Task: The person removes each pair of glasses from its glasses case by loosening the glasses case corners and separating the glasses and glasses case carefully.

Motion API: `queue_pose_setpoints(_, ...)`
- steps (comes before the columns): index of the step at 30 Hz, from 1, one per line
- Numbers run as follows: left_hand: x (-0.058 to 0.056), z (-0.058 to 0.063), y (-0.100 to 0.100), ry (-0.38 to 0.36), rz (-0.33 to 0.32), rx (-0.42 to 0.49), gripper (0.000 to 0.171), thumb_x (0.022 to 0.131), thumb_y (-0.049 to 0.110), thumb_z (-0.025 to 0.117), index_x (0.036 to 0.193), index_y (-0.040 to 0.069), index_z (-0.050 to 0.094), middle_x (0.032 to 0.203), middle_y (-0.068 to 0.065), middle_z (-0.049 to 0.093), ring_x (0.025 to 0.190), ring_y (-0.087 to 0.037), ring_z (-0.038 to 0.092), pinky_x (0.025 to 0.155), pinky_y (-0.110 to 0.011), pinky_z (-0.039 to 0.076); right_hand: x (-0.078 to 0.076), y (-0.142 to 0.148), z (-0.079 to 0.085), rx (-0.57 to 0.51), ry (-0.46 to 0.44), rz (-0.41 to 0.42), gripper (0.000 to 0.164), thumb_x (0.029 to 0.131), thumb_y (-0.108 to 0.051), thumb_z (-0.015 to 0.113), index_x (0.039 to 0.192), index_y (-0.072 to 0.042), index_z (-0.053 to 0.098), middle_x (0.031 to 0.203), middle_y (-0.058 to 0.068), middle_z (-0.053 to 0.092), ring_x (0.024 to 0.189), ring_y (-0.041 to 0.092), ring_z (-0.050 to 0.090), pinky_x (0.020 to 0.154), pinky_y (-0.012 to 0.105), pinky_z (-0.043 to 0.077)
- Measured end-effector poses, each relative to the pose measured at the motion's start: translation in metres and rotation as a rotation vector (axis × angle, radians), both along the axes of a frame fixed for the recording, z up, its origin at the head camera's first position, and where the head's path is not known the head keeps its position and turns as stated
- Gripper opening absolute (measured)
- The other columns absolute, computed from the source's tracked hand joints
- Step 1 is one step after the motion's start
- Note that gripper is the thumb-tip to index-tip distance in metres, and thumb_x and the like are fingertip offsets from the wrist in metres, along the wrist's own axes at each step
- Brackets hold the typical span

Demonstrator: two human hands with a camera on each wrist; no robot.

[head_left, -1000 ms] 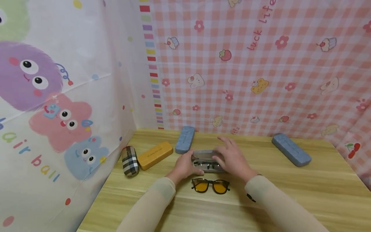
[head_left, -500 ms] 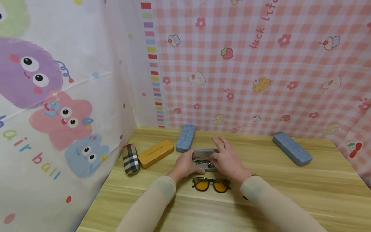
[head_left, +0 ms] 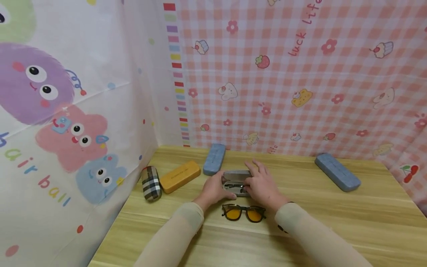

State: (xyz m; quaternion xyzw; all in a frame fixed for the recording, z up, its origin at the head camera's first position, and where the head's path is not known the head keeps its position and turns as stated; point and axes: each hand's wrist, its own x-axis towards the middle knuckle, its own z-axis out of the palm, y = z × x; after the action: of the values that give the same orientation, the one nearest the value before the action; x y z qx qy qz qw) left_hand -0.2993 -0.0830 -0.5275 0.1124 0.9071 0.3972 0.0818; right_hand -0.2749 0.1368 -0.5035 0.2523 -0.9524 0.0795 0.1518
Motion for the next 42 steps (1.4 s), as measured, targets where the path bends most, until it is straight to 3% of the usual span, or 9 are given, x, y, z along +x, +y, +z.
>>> queue_pose_setpoints(6, 0.000, 0.000, 0.001, -0.002, 0.018, -0.023, 0.103, 0.075, 0.038, 0.100, 0.160, 0.016, 0.046, 0.137, -0.010, 0.069, 0.127, -0.032, 0.066, 0.107, -0.050, 0.057, 0.003, 0.004, -0.003, -0.015, 0.053, 0.031, 0.008, 0.089, -0.022, 0.089, 0.095, -0.019, 0.087, 0.164, 0.015, 0.050, 0.153, 0.045, 0.041, 0.122, 0.066, 0.040)
queue_pose_setpoints(17, -0.001, 0.000, 0.002, 0.007, 0.030, -0.016, 0.094, 0.076, 0.034, 0.100, 0.154, 0.016, 0.050, 0.135, -0.010, 0.070, 0.126, -0.032, 0.066, 0.105, -0.050, 0.057, 0.019, 0.013, 0.009, -0.063, 0.185, 0.091, 0.009, 0.086, -0.019, 0.092, 0.088, -0.015, 0.085, 0.157, 0.015, 0.058, 0.147, 0.044, 0.048, 0.118, 0.064, 0.045)
queue_pose_setpoints(27, -0.003, -0.003, 0.007, 0.027, 0.060, -0.045, 0.092, 0.077, 0.035, 0.099, 0.152, 0.014, 0.051, 0.139, -0.008, 0.071, 0.132, -0.032, 0.065, 0.112, -0.050, 0.055, 0.033, 0.020, 0.013, 0.012, 0.166, 0.137, 0.010, 0.084, -0.024, 0.093, 0.085, -0.019, 0.084, 0.152, 0.013, 0.062, 0.144, 0.043, 0.052, 0.116, 0.063, 0.046)
queue_pose_setpoints(30, -0.002, -0.002, 0.007, 0.025, 0.062, -0.042, 0.091, 0.078, 0.034, 0.099, 0.152, 0.014, 0.051, 0.140, -0.009, 0.071, 0.132, -0.033, 0.065, 0.112, -0.051, 0.054, 0.035, 0.021, 0.014, -0.017, 0.154, 0.134, 0.009, 0.085, -0.019, 0.093, 0.085, -0.017, 0.084, 0.149, 0.013, 0.064, 0.141, 0.042, 0.054, 0.116, 0.062, 0.047)
queue_pose_setpoints(36, -0.002, -0.001, 0.005, 0.019, 0.055, -0.033, 0.096, 0.077, 0.030, 0.099, 0.156, 0.012, 0.047, 0.139, -0.011, 0.070, 0.132, -0.033, 0.064, 0.114, -0.050, 0.053, 0.039, 0.023, 0.019, -0.055, 0.144, 0.113, 0.009, 0.087, -0.014, 0.090, 0.087, -0.013, 0.082, 0.119, 0.005, 0.074, 0.118, 0.030, 0.063, 0.107, 0.052, 0.052)
queue_pose_setpoints(42, -0.002, -0.002, 0.006, 0.027, 0.043, -0.034, 0.081, 0.077, 0.031, 0.099, 0.143, 0.013, 0.054, 0.136, -0.010, 0.071, 0.129, -0.033, 0.066, 0.110, -0.049, 0.055, 0.045, 0.025, 0.026, -0.156, 0.149, 0.173, 0.009, 0.089, -0.012, 0.087, 0.090, -0.013, 0.079, 0.118, 0.005, 0.074, 0.113, 0.028, 0.066, 0.100, 0.050, 0.056)
